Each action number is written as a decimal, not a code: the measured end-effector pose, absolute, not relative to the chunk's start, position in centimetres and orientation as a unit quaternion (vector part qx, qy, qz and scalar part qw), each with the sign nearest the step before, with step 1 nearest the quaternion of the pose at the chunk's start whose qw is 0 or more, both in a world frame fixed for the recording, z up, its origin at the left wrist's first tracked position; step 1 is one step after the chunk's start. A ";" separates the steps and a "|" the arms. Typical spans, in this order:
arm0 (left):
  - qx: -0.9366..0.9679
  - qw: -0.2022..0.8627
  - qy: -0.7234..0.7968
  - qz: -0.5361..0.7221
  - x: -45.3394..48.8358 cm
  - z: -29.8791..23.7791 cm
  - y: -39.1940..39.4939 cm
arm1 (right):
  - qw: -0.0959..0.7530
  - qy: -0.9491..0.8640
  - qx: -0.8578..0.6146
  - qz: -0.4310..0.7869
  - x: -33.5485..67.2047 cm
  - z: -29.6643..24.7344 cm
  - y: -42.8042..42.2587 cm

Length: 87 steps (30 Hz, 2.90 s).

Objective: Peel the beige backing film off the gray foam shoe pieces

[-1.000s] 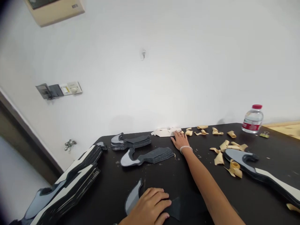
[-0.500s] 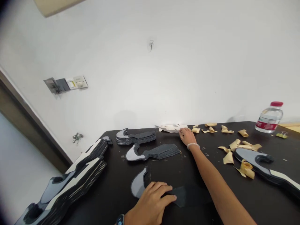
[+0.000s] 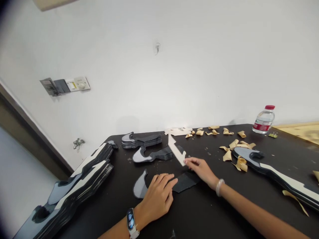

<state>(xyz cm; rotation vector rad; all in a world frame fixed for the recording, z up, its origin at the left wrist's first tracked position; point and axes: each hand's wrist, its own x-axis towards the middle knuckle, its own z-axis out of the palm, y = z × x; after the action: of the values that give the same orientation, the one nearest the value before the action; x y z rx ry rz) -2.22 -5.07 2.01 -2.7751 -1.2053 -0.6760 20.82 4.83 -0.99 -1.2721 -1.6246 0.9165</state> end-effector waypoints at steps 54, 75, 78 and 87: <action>-0.908 0.032 -0.374 -0.186 -2.2 1.8 -4.7 | 0.365 -0.770 -0.470 0.231 18.8 0.7 -1.8; -0.869 -0.003 -0.416 -0.268 -2.3 1.3 -4.2 | 0.398 -0.719 -0.536 0.190 23.3 -0.1 1.8; -0.857 -0.003 -0.430 -0.285 -2.3 1.0 -4.1 | 0.395 -0.717 -0.545 0.182 23.7 -0.2 2.0; -0.835 -0.035 -0.457 -0.305 -2.4 0.8 -3.9 | 0.403 -0.700 -0.563 0.176 24.4 -0.1 2.4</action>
<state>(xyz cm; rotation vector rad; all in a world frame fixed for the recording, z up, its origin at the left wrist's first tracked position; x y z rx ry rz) -2.44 -3.94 0.83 -2.6834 -1.4676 -0.9793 24.42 2.35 -0.15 -1.4220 -1.7678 0.4456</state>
